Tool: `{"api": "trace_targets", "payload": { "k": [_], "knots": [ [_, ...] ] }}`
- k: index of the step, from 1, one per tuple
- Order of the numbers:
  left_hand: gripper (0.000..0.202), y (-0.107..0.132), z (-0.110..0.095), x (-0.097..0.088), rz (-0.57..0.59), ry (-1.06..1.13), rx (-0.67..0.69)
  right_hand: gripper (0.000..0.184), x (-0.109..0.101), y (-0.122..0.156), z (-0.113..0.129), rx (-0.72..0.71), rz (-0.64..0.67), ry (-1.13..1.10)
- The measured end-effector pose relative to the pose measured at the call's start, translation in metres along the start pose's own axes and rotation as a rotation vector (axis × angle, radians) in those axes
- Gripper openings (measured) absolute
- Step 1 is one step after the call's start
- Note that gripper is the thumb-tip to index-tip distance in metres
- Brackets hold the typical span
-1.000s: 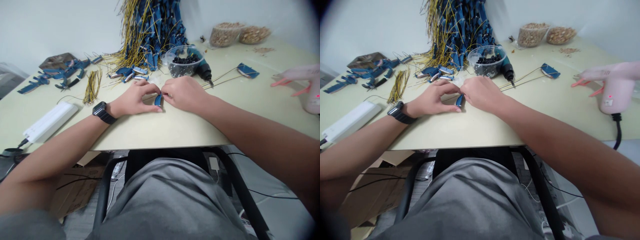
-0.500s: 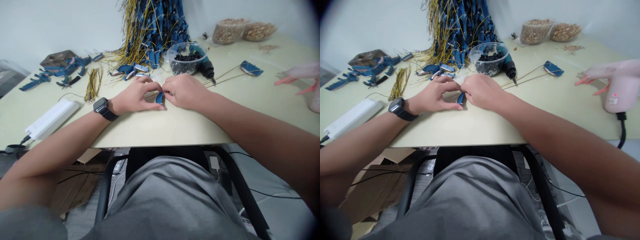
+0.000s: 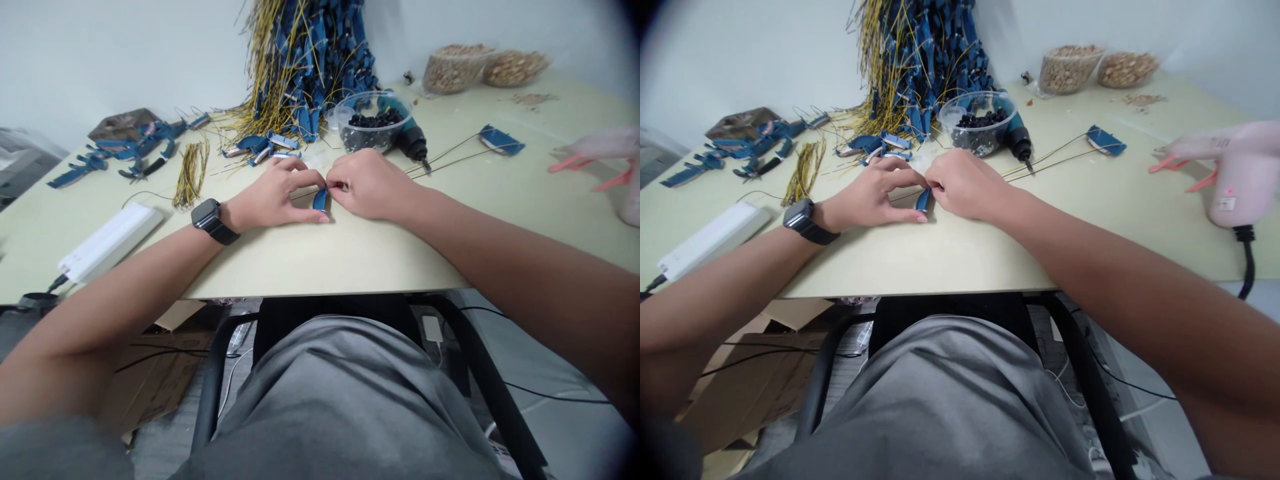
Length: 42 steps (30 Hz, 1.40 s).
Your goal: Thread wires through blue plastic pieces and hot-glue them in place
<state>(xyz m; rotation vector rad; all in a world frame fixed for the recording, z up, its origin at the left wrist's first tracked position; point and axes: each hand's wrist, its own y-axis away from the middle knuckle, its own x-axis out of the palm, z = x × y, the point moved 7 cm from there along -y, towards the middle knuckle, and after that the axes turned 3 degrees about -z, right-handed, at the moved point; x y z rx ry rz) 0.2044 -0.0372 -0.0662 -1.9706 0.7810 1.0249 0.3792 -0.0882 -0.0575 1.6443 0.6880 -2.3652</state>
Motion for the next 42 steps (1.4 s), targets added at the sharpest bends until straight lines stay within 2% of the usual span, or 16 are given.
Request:
{"api": "trace_targets", "payload": {
  "k": [8,15,22,34,42],
  "knots": [
    [0.099,0.002,-0.001,-0.001,0.011,-0.020,0.016,0.026,0.001,-0.002,-0.001,-0.022,-0.015,0.033],
    [0.123,0.006,0.007,-0.002,-0.029,-0.012,-0.046,0.031,0.005,-0.004,-0.003,-0.084,-0.035,0.053],
    [0.112,0.008,-0.003,-0.005,-0.008,-0.042,0.000,0.033,0.006,-0.004,-0.006,-0.076,-0.064,0.027],
    [0.115,0.007,0.002,-0.004,-0.003,-0.087,0.036,0.025,0.008,-0.009,-0.011,-0.057,-0.096,-0.014],
    [0.105,0.005,0.002,-0.003,0.000,-0.092,0.081,0.019,0.007,-0.011,-0.013,-0.037,-0.085,-0.083]
  ]
}}
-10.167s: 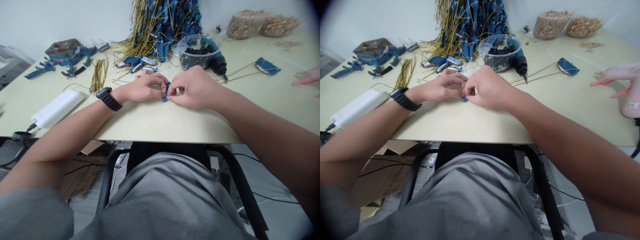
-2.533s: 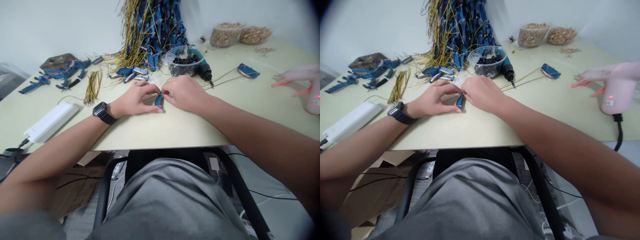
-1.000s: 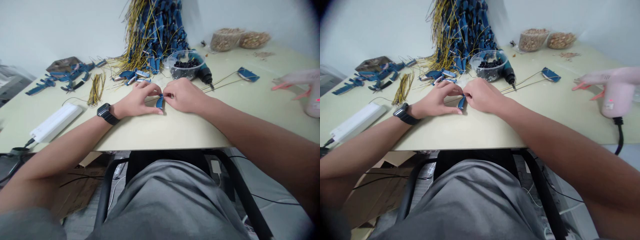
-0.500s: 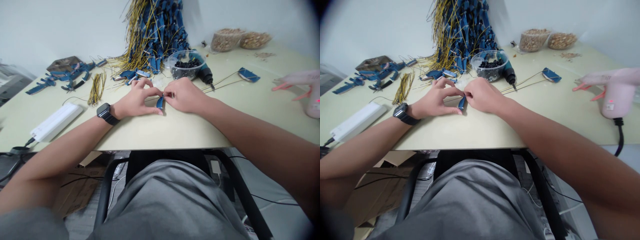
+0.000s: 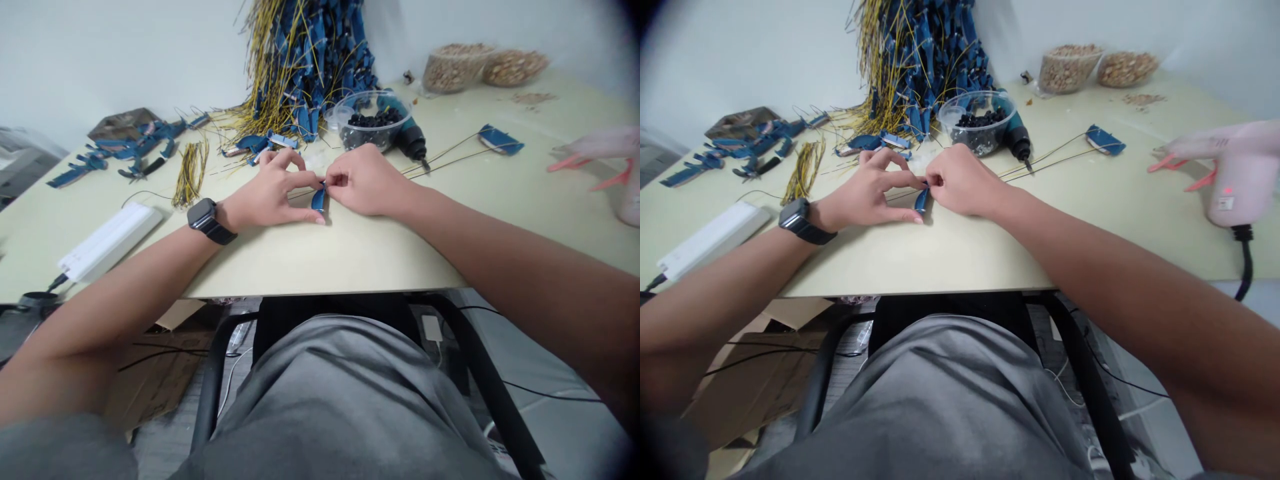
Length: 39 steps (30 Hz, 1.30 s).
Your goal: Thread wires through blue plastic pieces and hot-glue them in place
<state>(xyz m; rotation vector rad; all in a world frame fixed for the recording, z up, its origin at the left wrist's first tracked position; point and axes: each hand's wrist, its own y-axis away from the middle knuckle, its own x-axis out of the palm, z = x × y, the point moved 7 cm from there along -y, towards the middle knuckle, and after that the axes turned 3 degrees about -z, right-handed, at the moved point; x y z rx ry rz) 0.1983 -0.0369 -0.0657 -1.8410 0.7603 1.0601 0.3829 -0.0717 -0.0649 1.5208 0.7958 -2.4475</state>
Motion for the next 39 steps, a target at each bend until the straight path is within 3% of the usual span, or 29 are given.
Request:
{"api": "trace_targets", "payload": {
  "k": [9,17,24,30,39],
  "knots": [
    [0.109,0.000,0.000,0.001,0.006,-0.066,0.026,0.015,-0.001,-0.001,-0.001,0.031,-0.012,-0.069],
    [0.106,0.004,0.003,0.001,0.005,0.008,-0.065,0.018,-0.003,0.000,0.000,0.017,-0.029,-0.065],
    [0.119,0.005,0.004,-0.001,-0.004,0.112,-0.129,0.019,-0.003,0.000,0.001,0.029,-0.006,-0.047],
    [0.115,0.004,0.000,-0.001,0.062,0.102,-0.135,0.017,-0.001,0.001,0.002,0.037,0.002,-0.063],
    [0.115,0.001,0.009,-0.001,0.078,0.185,-0.110,0.013,-0.017,0.005,-0.008,0.085,0.072,-0.077]
  ]
}}
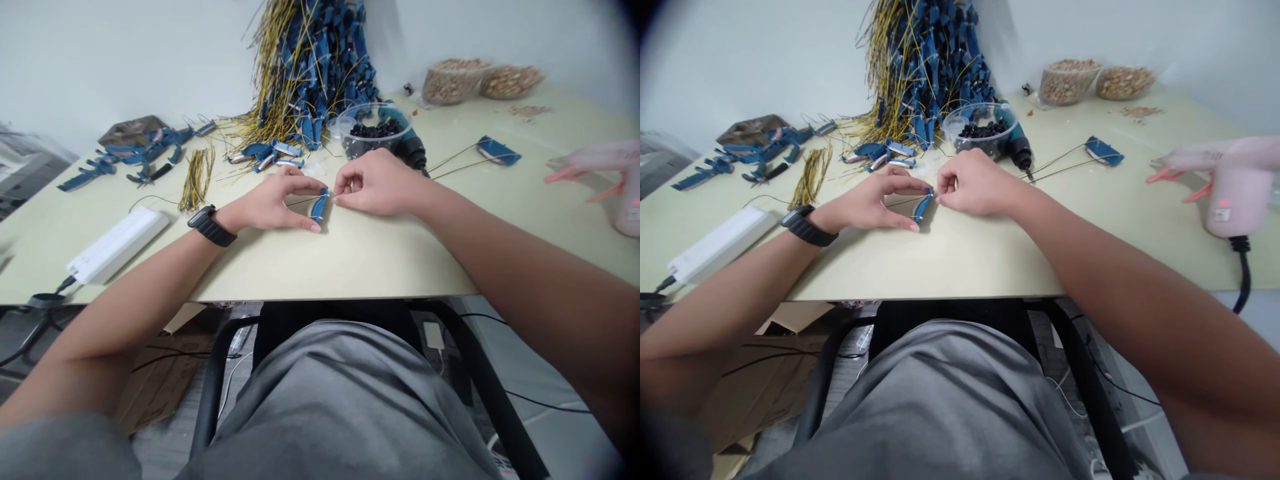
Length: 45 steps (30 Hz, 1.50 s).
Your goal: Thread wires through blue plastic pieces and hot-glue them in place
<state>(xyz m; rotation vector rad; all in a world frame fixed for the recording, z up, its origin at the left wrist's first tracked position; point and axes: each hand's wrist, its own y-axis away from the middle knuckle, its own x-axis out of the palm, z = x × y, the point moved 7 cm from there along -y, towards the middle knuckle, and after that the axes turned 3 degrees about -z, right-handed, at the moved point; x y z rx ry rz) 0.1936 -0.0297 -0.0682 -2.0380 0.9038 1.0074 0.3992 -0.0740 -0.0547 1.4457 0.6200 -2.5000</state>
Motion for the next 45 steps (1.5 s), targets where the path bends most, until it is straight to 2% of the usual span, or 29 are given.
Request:
{"api": "trace_targets", "payload": {
  "k": [3,7,13,27,37,42,45],
  "knots": [
    [0.115,0.000,-0.002,0.000,0.023,0.047,0.014,0.015,-0.005,-0.001,-0.007,0.029,-0.025,-0.024],
    [0.111,0.000,-0.008,0.001,0.035,0.069,0.003,0.015,-0.002,-0.003,-0.010,0.029,-0.040,-0.035],
    [0.106,0.000,-0.012,0.003,0.039,0.085,-0.004,0.027,0.002,-0.003,-0.008,0.017,-0.053,-0.017],
    [0.108,0.000,-0.019,0.002,0.030,0.057,-0.010,0.014,0.009,-0.004,-0.007,0.059,-0.036,-0.026],
    [0.109,0.005,-0.014,0.004,-0.033,-0.005,-0.046,0.024,-0.001,-0.004,-0.016,0.065,0.000,-0.015],
    [0.112,0.007,-0.016,0.007,-0.054,-0.030,-0.096,0.038,0.001,0.004,-0.002,0.116,0.110,-0.027],
    [0.110,0.007,-0.022,0.013,-0.075,-0.058,-0.126,0.042,0.006,0.007,0.010,0.169,0.107,0.006]
  ]
}}
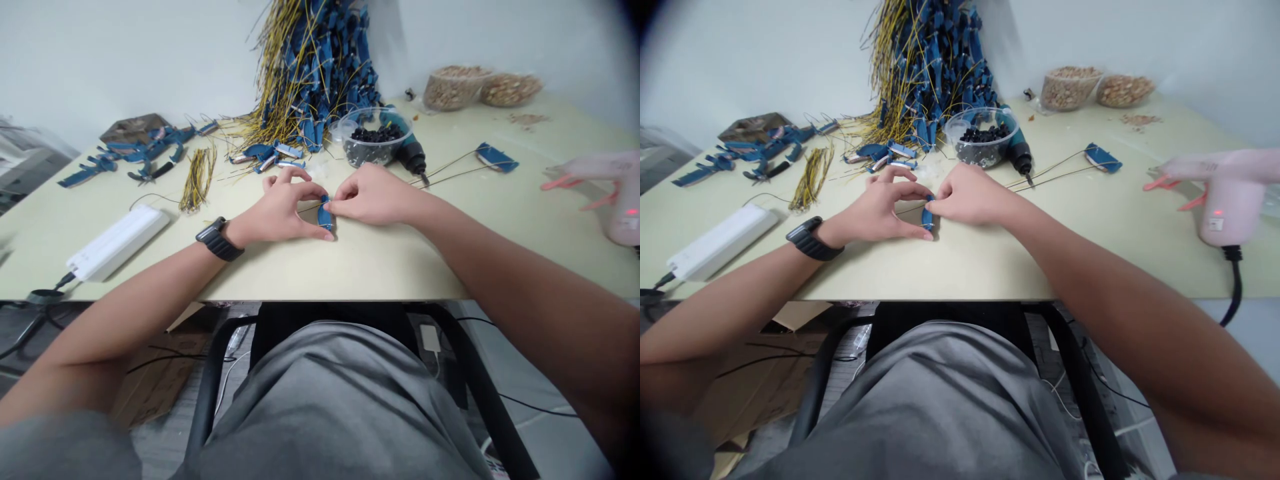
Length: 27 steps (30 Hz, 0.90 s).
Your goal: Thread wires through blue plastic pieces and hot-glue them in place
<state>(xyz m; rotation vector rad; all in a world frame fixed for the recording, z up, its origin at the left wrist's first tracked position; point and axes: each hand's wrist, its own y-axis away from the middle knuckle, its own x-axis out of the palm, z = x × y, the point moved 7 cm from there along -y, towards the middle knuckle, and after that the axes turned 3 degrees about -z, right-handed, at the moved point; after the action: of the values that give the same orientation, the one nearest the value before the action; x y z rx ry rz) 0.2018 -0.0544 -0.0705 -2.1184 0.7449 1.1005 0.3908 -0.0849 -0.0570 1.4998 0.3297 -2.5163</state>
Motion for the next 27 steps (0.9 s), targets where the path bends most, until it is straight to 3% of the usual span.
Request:
{"api": "trace_targets", "payload": {
  "k": [4,8,10,14,17,20,27],
  "knots": [
    [0.107,0.002,-0.010,0.003,-0.043,-0.056,-0.053,0.029,0.001,0.003,0.010,0.015,-0.043,-0.017],
    [0.101,-0.001,-0.010,-0.014,-0.040,-0.051,-0.119,0.022,-0.004,0.005,0.010,0.045,-0.051,0.012],
    [0.094,-0.007,-0.002,-0.028,0.007,0.051,-0.147,0.022,-0.010,0.005,0.011,0.015,-0.094,0.049],
    [0.083,-0.022,0.022,-0.039,0.236,0.311,-0.162,0.018,-0.017,0.005,0.015,-0.138,-0.161,0.072],
    [0.085,-0.032,0.034,-0.031,0.378,0.440,-0.122,0.018,-0.015,0.005,0.020,-0.240,-0.164,0.065],
    [0.093,-0.040,0.041,-0.019,0.450,0.533,-0.089,0.022,-0.013,0.007,0.026,-0.348,-0.191,0.065],
    [0.097,-0.042,0.033,-0.006,0.593,0.671,0.023,0.030,-0.007,0.011,0.034,-0.500,-0.238,0.058]
  ]
}}
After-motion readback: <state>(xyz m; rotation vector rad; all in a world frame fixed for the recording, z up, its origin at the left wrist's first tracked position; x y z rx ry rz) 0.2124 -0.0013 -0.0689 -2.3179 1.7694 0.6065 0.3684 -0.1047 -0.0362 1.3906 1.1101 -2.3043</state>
